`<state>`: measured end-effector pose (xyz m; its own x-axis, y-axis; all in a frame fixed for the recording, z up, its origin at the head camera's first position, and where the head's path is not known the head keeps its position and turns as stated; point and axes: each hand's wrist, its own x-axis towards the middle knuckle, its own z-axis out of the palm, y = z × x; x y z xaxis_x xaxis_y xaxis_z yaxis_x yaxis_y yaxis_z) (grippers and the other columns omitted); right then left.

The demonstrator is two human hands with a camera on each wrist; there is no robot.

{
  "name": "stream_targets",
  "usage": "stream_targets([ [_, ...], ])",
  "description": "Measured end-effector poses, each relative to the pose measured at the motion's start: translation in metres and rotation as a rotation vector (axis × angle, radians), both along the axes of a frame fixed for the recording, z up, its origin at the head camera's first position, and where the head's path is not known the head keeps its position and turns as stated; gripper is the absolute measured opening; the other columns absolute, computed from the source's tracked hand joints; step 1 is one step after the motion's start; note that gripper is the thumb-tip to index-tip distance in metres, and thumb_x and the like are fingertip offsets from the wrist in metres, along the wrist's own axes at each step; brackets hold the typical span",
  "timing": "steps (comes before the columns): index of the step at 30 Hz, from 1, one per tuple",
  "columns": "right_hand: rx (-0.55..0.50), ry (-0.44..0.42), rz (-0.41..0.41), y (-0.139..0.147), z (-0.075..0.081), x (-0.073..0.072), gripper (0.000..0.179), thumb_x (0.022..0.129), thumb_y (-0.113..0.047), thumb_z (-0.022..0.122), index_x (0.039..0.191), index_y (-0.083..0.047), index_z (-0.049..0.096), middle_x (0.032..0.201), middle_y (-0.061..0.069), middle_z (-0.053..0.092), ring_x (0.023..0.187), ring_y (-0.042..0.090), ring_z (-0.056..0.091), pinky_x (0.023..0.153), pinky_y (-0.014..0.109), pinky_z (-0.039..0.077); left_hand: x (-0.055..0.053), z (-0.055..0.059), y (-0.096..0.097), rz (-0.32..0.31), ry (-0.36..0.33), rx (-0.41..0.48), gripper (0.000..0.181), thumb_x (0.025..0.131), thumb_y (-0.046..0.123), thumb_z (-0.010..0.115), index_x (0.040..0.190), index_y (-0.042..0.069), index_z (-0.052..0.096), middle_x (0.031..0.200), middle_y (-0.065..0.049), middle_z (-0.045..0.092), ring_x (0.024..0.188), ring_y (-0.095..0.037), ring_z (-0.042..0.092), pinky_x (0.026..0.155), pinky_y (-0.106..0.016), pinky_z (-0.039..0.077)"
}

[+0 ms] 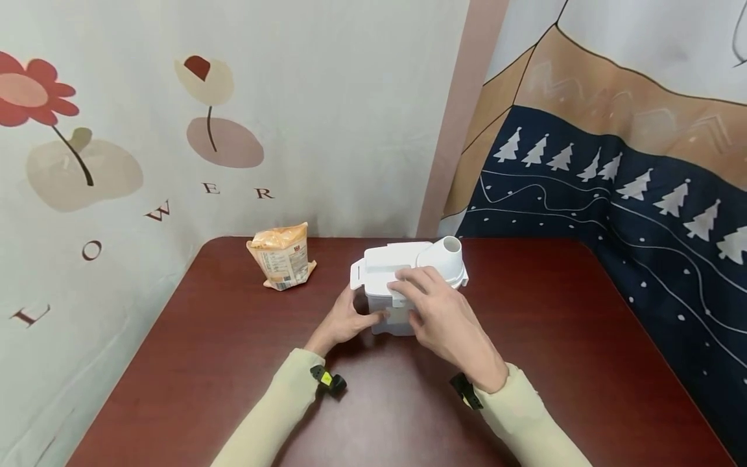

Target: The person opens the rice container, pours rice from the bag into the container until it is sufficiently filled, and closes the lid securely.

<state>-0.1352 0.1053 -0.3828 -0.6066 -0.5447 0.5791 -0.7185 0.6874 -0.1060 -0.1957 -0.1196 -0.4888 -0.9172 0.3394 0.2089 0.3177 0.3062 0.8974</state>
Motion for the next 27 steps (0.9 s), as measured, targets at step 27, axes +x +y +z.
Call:
stream_targets([
  [27, 0.117, 0.2, -0.109, -0.02, 0.002, 0.0, 0.033, 0.077, 0.006, 0.076, 0.101, -0.014, 0.065, 0.1, 0.006, 0.063, 0.083, 0.023, 0.058, 0.058, 0.033, 0.059, 0.001, -0.005, -0.002, 0.018, -0.008, 0.016, 0.073, 0.082, 0.018, 0.087, 0.143, 0.015, 0.047, 0.138, -0.007, 0.06, 0.123, -0.022, 0.056, 0.114, -0.046, 0.04],
])
